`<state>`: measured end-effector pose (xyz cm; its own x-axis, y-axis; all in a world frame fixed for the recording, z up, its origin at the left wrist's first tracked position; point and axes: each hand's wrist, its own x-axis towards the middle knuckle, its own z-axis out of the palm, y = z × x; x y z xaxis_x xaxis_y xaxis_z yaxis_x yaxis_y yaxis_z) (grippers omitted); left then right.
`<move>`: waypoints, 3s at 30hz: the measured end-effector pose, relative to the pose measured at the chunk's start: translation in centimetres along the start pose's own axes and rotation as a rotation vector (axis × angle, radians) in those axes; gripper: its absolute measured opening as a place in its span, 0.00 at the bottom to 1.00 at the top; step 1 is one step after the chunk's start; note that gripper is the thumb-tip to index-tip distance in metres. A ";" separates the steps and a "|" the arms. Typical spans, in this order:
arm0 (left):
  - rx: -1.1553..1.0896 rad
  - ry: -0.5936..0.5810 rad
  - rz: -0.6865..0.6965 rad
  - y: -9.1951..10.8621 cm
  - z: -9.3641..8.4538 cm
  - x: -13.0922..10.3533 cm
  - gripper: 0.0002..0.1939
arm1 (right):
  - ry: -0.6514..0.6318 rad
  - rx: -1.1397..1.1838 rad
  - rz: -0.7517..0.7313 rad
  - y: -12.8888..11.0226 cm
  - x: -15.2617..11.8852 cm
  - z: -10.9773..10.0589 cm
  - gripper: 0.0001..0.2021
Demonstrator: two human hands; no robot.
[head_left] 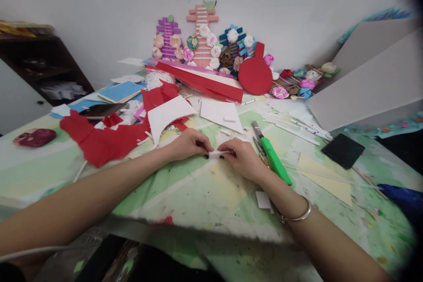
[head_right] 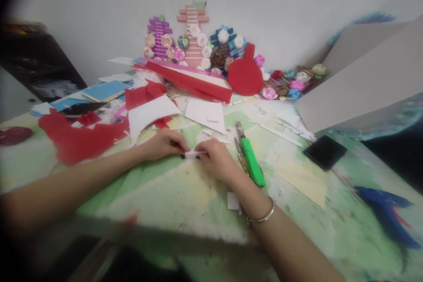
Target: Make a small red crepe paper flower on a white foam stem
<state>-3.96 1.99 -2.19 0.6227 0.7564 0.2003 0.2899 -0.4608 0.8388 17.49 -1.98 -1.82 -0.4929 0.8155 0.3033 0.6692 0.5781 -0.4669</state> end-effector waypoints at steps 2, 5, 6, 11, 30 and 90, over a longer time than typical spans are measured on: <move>0.001 -0.027 0.000 0.0 -0.1 0.0 0.04 | -0.006 -0.006 -0.003 -0.1 0.0 0.0 0.11; 0.018 -0.074 0.002 0.3 -0.3 -0.1 0.07 | -0.017 -0.006 0.000 -0.2 0.1 -0.1 0.11; 0.037 -0.083 0.012 0.5 -0.3 -0.2 0.08 | -0.021 -0.008 -0.002 -0.3 0.1 -0.2 0.11; 0.193 -0.024 0.082 1.1 0.3 -0.5 0.06 | -0.033 -0.025 -0.016 -0.6 0.1 -0.3 0.10; 0.284 0.282 0.334 4.2 1.9 -2.0 0.19 | 0.403 -0.206 -0.423 -0.9 -0.5 -1.6 0.09; -0.347 0.175 -0.073 4.8 2.1 -1.9 0.07 | 0.226 0.510 -0.209 -1.9 -1.0 -2.0 0.21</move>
<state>-2.22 -2.64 0.43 0.4673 0.8629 0.1922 0.0470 -0.2413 0.9693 17.82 -3.81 0.47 -0.4174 0.7040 0.5745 0.1917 0.6862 -0.7017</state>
